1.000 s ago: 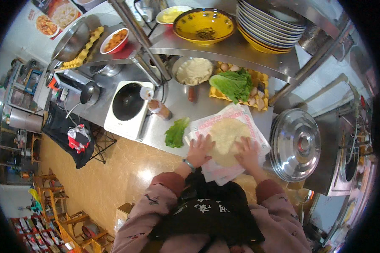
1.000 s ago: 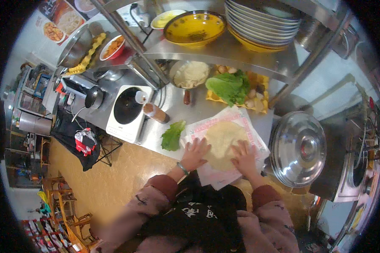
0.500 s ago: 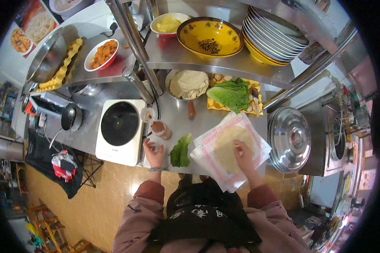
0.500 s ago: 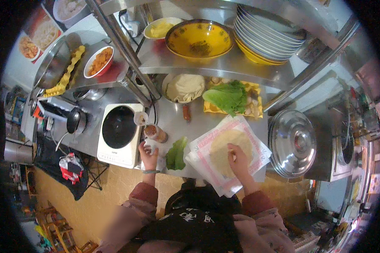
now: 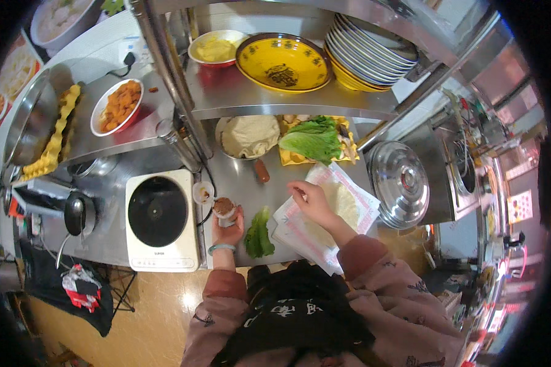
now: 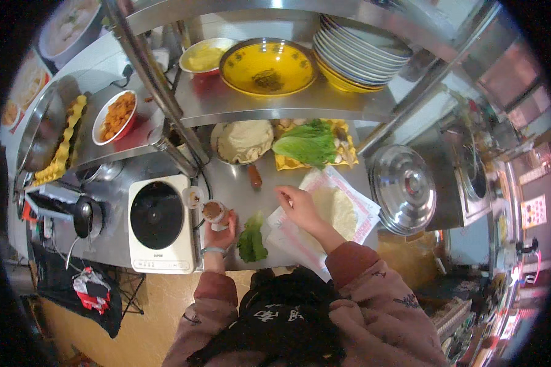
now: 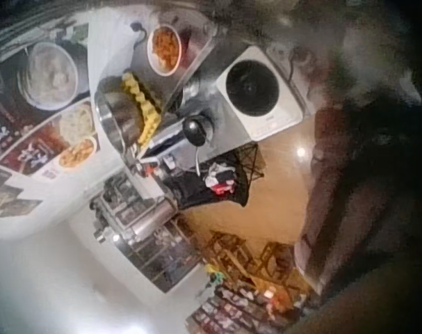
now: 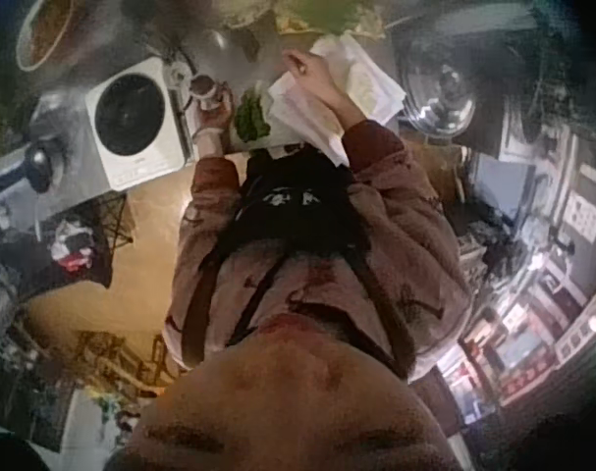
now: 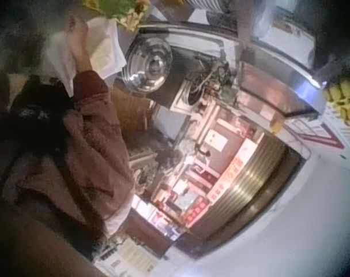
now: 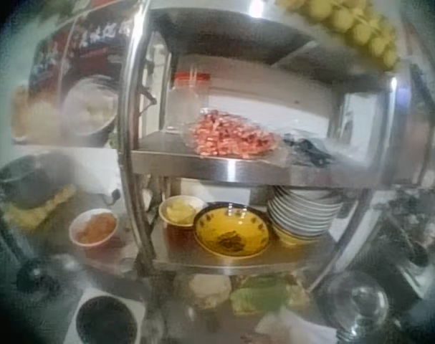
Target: The person prepares a food wrap by placing a thin sheet on a paper, adding sauce, fried items, and lettuce, then folding the paper around the contents. The person also retrieves a tray and moves around the kitchen before assembling the wrap.
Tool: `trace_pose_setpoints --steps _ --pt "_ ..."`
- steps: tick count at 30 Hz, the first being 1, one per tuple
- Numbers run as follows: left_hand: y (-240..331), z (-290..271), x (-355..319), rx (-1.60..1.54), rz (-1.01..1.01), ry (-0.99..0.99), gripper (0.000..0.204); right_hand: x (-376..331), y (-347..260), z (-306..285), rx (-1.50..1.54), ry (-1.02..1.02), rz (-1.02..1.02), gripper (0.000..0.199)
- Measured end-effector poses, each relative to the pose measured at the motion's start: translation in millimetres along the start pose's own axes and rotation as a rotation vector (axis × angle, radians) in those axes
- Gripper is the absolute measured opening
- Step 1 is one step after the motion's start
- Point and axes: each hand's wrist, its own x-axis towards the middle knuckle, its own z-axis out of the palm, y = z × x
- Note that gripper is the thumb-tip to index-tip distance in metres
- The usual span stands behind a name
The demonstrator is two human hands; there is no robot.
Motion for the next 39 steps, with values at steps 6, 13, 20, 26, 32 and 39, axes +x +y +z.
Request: trace_pose_setpoints --steps 6,13,20,26,32,39 --pt "-8.0 -7.8 -16.9 -0.115 -0.055 -0.132 0.055 -3.6 79.0 -78.6 -0.478 0.511 0.327 0.030" --pt "-73.5 17.3 -50.2 0.395 0.243 -0.403 0.053 41.6 174.6 -120.4 -0.644 0.286 0.368 0.037" --pt "-188.7 64.4 -53.2 1.043 0.698 -0.565 0.062 28.0 164.0 -159.5 -0.180 0.478 0.342 0.031" --pt "-263.3 67.9 -37.9 1.790 0.951 -0.726 0.075 -91.3 114.9 -182.5 0.429 0.513 0.387 0.026" --pt "-292.7 29.0 23.4 2.162 0.828 -0.522 0.062 -184.6 77.3 -188.7 0.546 0.633 0.510 0.031" --pt "-278.4 20.8 37.4 1.933 0.943 -0.606 0.057 -226.6 57.0 -184.0 0.423 0.516 0.673 0.028"
